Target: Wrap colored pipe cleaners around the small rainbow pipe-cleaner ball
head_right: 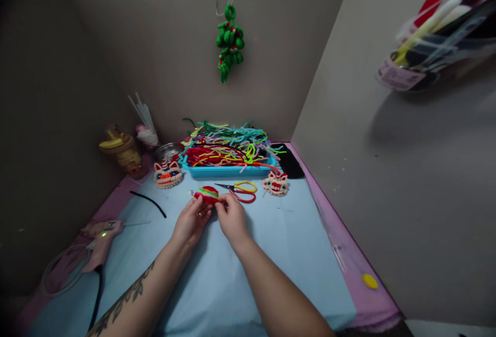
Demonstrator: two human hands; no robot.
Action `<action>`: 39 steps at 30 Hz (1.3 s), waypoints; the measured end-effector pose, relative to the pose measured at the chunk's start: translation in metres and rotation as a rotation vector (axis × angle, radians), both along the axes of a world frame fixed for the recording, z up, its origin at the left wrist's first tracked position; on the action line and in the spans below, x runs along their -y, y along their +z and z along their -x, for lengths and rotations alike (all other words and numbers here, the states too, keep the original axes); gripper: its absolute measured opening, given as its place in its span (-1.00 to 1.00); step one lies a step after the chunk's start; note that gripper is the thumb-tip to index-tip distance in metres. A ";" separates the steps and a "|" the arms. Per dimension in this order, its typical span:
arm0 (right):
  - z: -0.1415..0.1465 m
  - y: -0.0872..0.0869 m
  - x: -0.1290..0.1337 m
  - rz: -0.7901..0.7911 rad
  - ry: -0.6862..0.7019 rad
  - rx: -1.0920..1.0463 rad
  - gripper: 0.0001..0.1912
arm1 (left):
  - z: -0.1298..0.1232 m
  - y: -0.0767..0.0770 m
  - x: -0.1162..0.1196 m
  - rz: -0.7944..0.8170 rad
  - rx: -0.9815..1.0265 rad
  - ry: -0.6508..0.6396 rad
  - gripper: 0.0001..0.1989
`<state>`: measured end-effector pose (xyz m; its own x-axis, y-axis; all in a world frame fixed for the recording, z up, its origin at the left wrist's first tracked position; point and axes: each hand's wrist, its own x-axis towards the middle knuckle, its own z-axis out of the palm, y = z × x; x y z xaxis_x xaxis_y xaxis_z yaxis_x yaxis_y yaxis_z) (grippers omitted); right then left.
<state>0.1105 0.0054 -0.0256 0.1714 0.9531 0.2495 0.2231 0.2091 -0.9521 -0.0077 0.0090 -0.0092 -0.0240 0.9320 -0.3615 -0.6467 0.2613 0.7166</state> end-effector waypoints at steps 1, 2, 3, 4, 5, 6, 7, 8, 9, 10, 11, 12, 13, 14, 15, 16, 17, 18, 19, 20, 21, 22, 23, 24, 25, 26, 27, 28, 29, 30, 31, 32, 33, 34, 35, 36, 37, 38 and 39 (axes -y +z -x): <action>0.000 0.001 0.001 -0.008 -0.001 0.019 -0.93 | 0.000 0.000 0.000 0.000 -0.001 -0.003 -0.77; -0.001 0.002 0.001 -0.010 -0.003 0.025 -0.92 | 0.000 0.000 0.000 0.003 -0.004 -0.006 -0.77; -0.001 0.003 0.001 -0.005 -0.002 0.015 -0.91 | 0.000 0.001 0.000 0.006 -0.008 -0.008 -0.78; -0.001 0.004 0.001 0.008 0.004 -0.008 -0.92 | 0.000 0.001 0.001 0.007 -0.012 -0.009 -0.78; -0.001 0.005 0.001 0.023 0.011 -0.039 -0.92 | 0.000 0.002 0.001 0.004 -0.015 -0.012 -0.78; -0.001 0.005 0.001 0.038 0.022 -0.072 -0.93 | -0.001 0.002 0.001 -0.001 -0.016 -0.015 -0.77; -0.001 0.004 0.001 0.048 0.032 -0.106 -0.94 | -0.001 0.002 0.002 -0.006 -0.016 -0.021 -0.77; 0.000 0.004 0.001 0.053 0.042 -0.138 -0.94 | -0.002 0.002 0.002 -0.008 -0.012 -0.028 -0.76; 0.000 0.003 0.000 0.057 0.052 -0.169 -0.95 | -0.002 0.002 0.002 -0.009 -0.007 -0.035 -0.76; 0.001 0.001 0.000 0.060 0.060 -0.195 -0.95 | -0.003 0.002 0.002 -0.004 -0.003 -0.039 -0.75; 0.002 0.000 0.000 0.064 0.067 -0.214 -0.95 | -0.003 0.002 0.003 0.002 0.000 -0.040 -0.75; 0.002 -0.001 -0.001 0.069 0.073 -0.223 -0.94 | -0.003 0.002 0.003 0.005 0.000 -0.038 -0.74; 0.003 -0.002 -0.001 0.071 0.076 -0.220 -0.94 | -0.003 0.001 0.003 0.002 -0.003 -0.034 -0.74; 0.003 -0.002 0.000 0.068 0.070 -0.210 -0.95 | -0.003 0.001 0.003 -0.004 -0.012 -0.027 -0.73; 0.004 -0.002 0.000 0.056 0.048 -0.189 -0.94 | -0.003 0.001 0.003 -0.013 -0.027 -0.017 -0.73; 0.004 -0.001 0.001 0.032 0.017 -0.157 -0.90 | -0.003 0.001 0.003 -0.027 -0.049 -0.006 -0.72; 0.004 0.001 0.002 -0.004 -0.016 -0.115 -0.83 | -0.003 0.000 0.003 -0.046 -0.078 0.004 -0.71; 0.003 0.003 0.004 -0.049 -0.043 -0.065 -0.77 | -0.003 0.000 0.004 -0.070 -0.113 0.013 -0.71; 0.002 0.006 0.005 -0.096 -0.056 -0.010 -0.73 | -0.003 0.000 0.004 -0.098 -0.150 0.019 -0.70; 0.001 0.008 0.006 -0.141 -0.054 0.047 -0.72 | -0.003 -0.001 0.004 -0.131 -0.187 0.020 -0.70; 0.000 0.010 0.007 -0.182 -0.042 0.102 -0.74 | -0.004 -0.001 0.005 -0.164 -0.219 0.018 -0.70; -0.001 0.012 0.007 -0.214 -0.026 0.150 -0.77 | -0.004 -0.001 0.005 -0.190 -0.246 0.017 -0.71; -0.003 0.013 0.007 -0.238 -0.017 0.192 -0.81 | -0.004 -0.002 0.005 -0.208 -0.268 0.014 -0.71; -0.004 0.014 0.006 -0.259 -0.012 0.230 -0.83 | -0.005 -0.002 0.005 -0.218 -0.287 0.009 -0.72; -0.006 0.015 0.006 -0.279 -0.009 0.263 -0.83 | -0.006 -0.002 0.006 -0.222 -0.302 0.000 -0.72; -0.007 0.015 0.005 -0.298 -0.005 0.293 -0.83 | -0.006 -0.003 0.006 -0.225 -0.314 -0.013 -0.73; -0.008 0.016 0.005 -0.315 0.003 0.318 -0.82 | -0.007 -0.003 0.006 -0.226 -0.324 -0.028 -0.73; -0.008 0.017 0.005 -0.327 0.016 0.334 -0.82 | -0.008 -0.004 0.006 -0.225 -0.333 -0.045 -0.74; -0.009 0.018 0.005 -0.335 0.032 0.339 -0.82 | -0.008 -0.004 0.006 -0.220 -0.339 -0.058 -0.74; -0.009 0.019 0.005 -0.340 0.047 0.329 -0.81 | -0.009 -0.005 0.006 -0.211 -0.343 -0.071 -0.75; -0.009 0.020 0.005 -0.343 0.057 0.304 -0.81 | -0.010 -0.006 0.006 -0.198 -0.344 -0.083 -0.75; -0.009 0.022 0.006 -0.346 0.056 0.267 -0.82 | -0.011 -0.006 0.006 -0.184 -0.341 -0.096 -0.75; -0.009 0.023 0.006 -0.351 0.043 0.224 -0.83 | -0.011 -0.006 0.006 -0.171 -0.334 -0.110 -0.76; -0.010 0.024 0.007 -0.355 0.019 0.181 -0.84 | -0.011 -0.006 0.006 -0.162 -0.323 -0.121 -0.76; -0.011 0.025 0.007 -0.357 -0.011 0.140 -0.86 | -0.011 -0.005 0.006 -0.155 -0.309 -0.127 -0.76; -0.012 0.026 0.007 -0.355 -0.042 0.102 -0.88 | -0.010 -0.004 0.005 -0.149 -0.291 -0.128 -0.75; -0.013 0.027 0.008 -0.350 -0.069 0.065 -0.90 | -0.008 -0.002 0.005 -0.139 -0.269 -0.125 -0.75; -0.014 0.027 0.008 -0.344 -0.089 0.030 -0.92 | -0.006 -0.001 0.004 -0.123 -0.245 -0.119 -0.76; -0.015 0.028 0.009 -0.335 -0.099 -0.003 -0.93 | -0.004 0.001 0.003 -0.098 -0.217 -0.111 -0.79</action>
